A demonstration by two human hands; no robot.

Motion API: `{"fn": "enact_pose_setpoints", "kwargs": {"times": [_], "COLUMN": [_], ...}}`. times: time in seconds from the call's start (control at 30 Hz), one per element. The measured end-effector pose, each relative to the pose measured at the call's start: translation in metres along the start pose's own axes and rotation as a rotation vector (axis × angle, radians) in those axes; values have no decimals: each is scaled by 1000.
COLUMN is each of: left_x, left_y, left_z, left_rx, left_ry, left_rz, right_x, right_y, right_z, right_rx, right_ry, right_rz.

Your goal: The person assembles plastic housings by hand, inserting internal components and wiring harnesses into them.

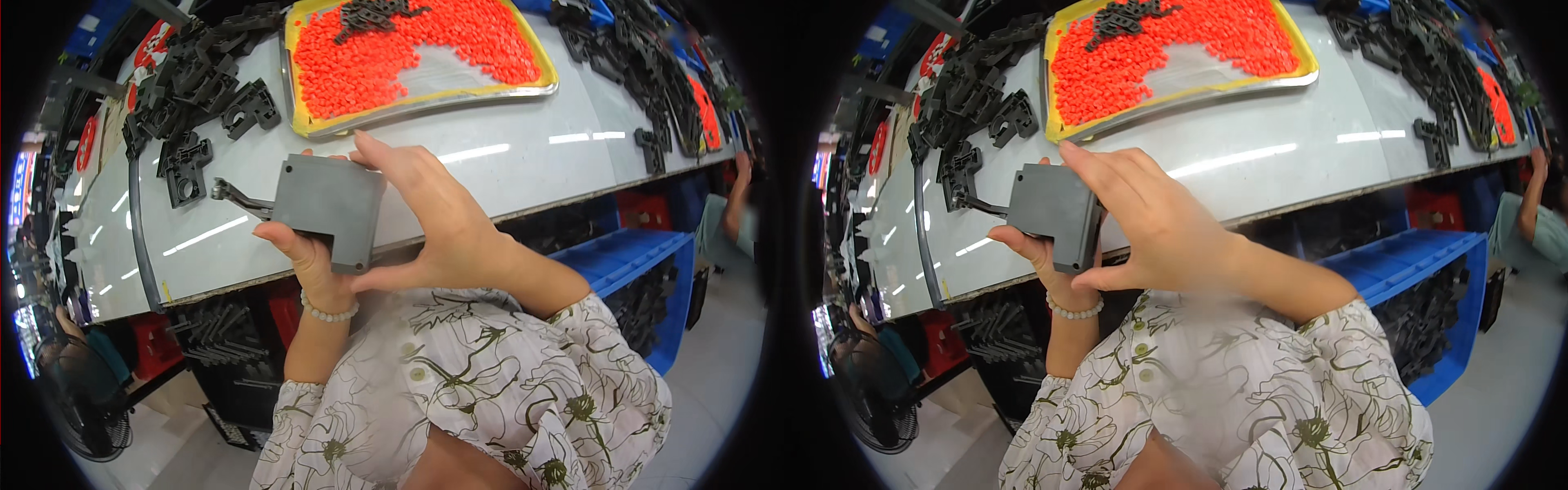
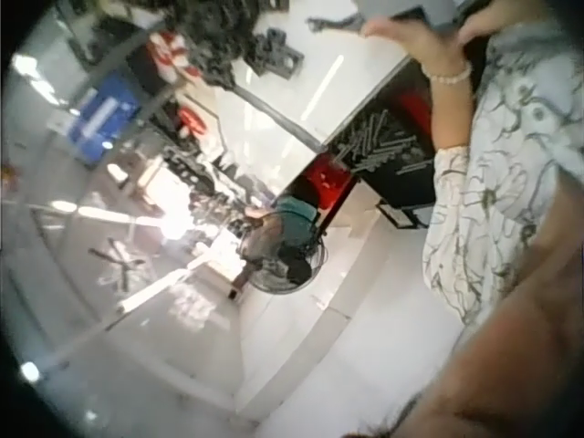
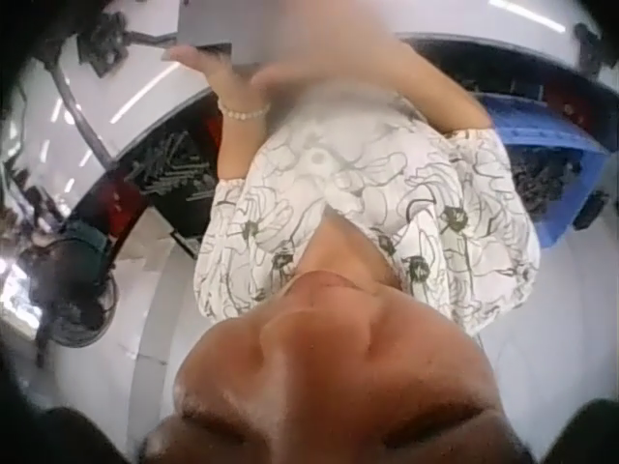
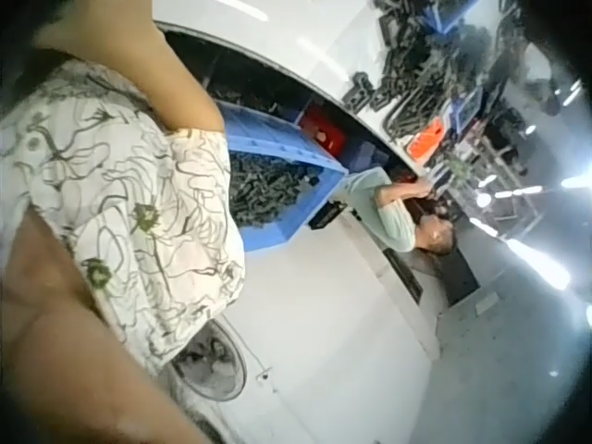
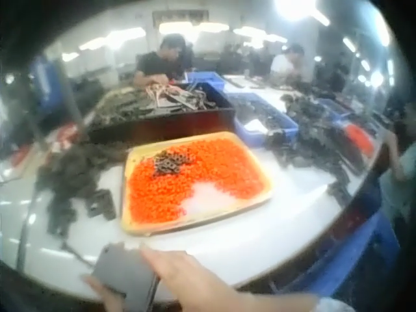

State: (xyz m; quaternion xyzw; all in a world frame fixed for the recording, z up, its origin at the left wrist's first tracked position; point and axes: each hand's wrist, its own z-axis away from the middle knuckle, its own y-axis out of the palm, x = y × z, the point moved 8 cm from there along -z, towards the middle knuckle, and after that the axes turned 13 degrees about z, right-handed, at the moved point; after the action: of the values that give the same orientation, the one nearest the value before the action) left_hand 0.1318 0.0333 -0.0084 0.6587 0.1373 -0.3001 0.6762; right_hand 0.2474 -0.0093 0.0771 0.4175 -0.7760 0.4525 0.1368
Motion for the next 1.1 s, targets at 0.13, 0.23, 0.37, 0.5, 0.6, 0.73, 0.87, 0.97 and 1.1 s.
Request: {"fn": "enact_pose_setpoints", "kwargs": {"times": [0.13, 0.23, 0.37, 0.5, 0.6, 0.73, 0.87, 0.97, 1.1], "left_x": [0, 5, 7, 6, 3, 2, -2, -3, -3], "left_y": [3, -3, -7, -4, 1, 9, -2, 0, -2], "left_z": [-2, -1, -1, -1, 3, 7, 8, 7, 7], "left_rx": [-23, -110, -86, -23, 35, -24, -184, -172, -179], "left_ry": [-26, -51, -74, -133, -177, -140, -81, -87, -100], "left_rz": [-4, 42, 147, 247, 350, 230, 32, 19, 63], "right_x": [0, 0, 0, 1, -2, -6, -6, -6, -6], "right_y": [1, -2, -1, -1, 3, 5, 3, 2, 3], "right_z": [-1, -1, 0, -1, -3, -2, -1, -2, -2], "right_rx": [-17, -77, -101, -106, -43, -67, -92, -97, -107], "right_ry": [13, -11, 3, 31, 88, 109, 89, 79, 85], "right_rz": [-17, -3, 16, 19, 18, -14, -17, -11, -30]}}
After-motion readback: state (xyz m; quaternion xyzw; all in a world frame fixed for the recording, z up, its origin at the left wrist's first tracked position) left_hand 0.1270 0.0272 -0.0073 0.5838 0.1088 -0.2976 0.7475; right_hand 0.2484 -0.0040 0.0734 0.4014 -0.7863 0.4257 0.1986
